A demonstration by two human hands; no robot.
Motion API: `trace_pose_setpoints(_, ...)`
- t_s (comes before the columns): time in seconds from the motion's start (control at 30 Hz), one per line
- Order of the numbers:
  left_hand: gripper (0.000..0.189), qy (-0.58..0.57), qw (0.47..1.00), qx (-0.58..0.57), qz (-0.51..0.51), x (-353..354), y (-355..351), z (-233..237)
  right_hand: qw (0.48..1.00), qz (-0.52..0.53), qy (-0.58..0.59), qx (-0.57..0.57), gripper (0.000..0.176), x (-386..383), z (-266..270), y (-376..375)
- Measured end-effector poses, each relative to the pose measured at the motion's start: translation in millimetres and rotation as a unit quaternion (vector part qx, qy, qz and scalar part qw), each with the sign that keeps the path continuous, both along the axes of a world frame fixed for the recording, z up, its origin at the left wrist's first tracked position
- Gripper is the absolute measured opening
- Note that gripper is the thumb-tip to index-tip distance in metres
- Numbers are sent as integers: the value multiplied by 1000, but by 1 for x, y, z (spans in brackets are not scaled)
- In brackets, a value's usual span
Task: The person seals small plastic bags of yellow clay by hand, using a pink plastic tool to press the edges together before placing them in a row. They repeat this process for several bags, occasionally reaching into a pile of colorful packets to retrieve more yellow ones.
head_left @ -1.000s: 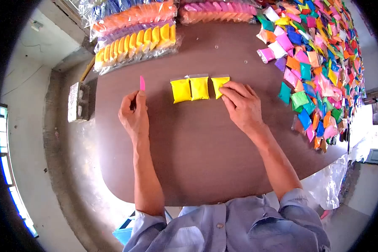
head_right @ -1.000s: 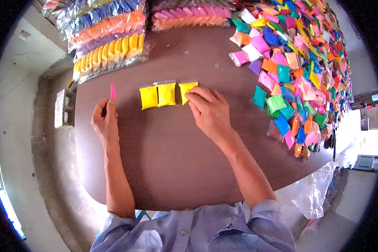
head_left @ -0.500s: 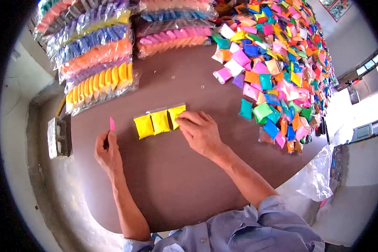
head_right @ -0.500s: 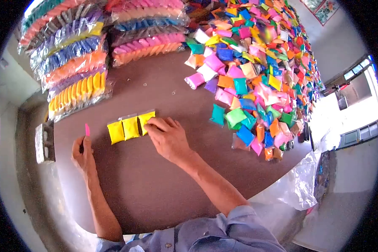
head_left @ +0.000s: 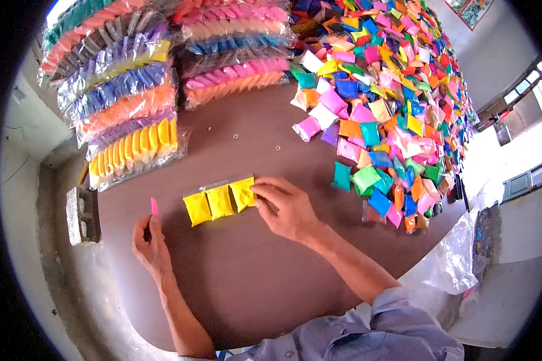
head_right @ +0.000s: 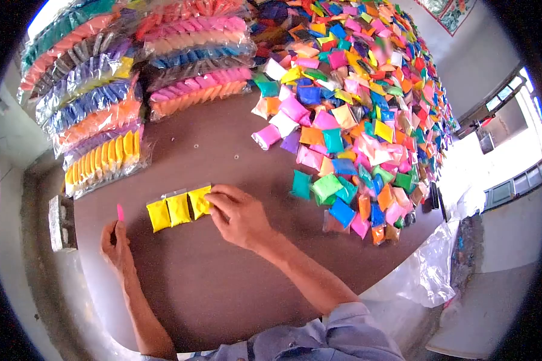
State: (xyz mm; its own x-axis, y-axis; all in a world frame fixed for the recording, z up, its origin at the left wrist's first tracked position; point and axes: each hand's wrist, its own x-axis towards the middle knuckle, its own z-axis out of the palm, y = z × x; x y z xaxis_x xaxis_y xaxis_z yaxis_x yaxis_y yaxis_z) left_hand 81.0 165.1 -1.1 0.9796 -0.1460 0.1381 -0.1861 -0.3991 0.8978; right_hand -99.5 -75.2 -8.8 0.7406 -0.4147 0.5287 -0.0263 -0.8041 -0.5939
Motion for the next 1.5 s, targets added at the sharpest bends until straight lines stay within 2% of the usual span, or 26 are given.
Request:
trace_pose_setpoints(0.03,25,-3,1000,23,9,0,-1,1,1000,0,2,0,23,-2,3,-10)
trace_pose_setpoints(0.17,24,7,999,33,39,-2,-5,2,986,-48,36,-155,10,-6,27,-96)
trace_pose_setpoints(0.23,24,8,999,23,29,1,-3,-1,948,-112,26,-298,5,1,46,-154)
trace_pose_setpoints(0.3,23,25,999,21,29,2,-3,0,918,-144,133,-346,11,8,71,-210)
trace_pose_setpoints(0.37,22,43,998,20,30,3,-4,3,896,-145,141,-395,21,20,82,-263)
trace_pose_setpoints(0.43,21,19,998,51,30,4,-5,4,883,-159,164,-411,23,32,91,-295)
trace_pose_setpoints(0.47,19,9,999,18,25,6,-3,-6,869,-174,183,-426,25,37,93,-306)
trace_pose_setpoints(0.5,19,12,999,23,28,7,-1,-9,871,-170,185,-423,25,43,95,-314)
trace_pose_setpoints(0.6,19,37,999,16,33,10,1,-13,829,-168,322,-424,43,59,91,-332)
trace_pose_setpoints(0.77,17,31,999,-2,44,11,2,-16,814,-186,353,-422,39,60,80,-343)
trace_pose_setpoints(0.97,15,9,1000,-19,17,10,3,-14,776,-194,409,-439,30,26,100,-332)
trace_pose_setpoints(1.0,15,5,1000,-20,15,10,5,-14,779,-208,437,-398,28,21,108,-322)
trace_pose_setpoints(1.03,16,12,1000,-12,17,10,6,-15,779,-211,434,-400,28,12,107,-321)
trace_pose_setpoints(1.1,16,17,1000,-10,18,11,6,-16,800,-181,342,-458,28,-10,101,-321)
trace_pose_setpoints(1.17,18,20,1000,-2,10,11,7,-15,812,-194,318,-449,28,-27,104,-318)
trace_pose_setpoints(1.23,18,8,1000,13,9,11,8,-12,863,-209,310,-339,30,-44,113,-317)
trace_pose_setpoints(1.27,19,0,1000,30,10,10,7,-10,876,-207,228,-371,29,-55,110,-318)
trace_pose_setpoints(1.3,19,-2,1000,28,8,9,7,-9,875,-210,227,-372,29,-61,113,-310)
trace_pose_setpoints(1.37,21,-19,999,43,15,8,6,-7,894,-202,100,-387,27,-76,118,-290)
trace_pose_setpoints(1.4,21,-21,999,42,12,8,6,-7,893,-204,75,-394,19,-84,114,-281)
trace_pose_setpoints(1.43,21,-8,999,35,18,9,5,-8,892,-206,73,-395,19,-89,113,-262)
trace_pose_setpoints(1.47,21,5,999,28,23,9,6,-10,946,-244,102,-186,23,-93,109,-238)
trace_pose_setpoints(1.5,21,2,999,29,22,10,9,-15,954,-270,126,34,28,-100,104,-214)
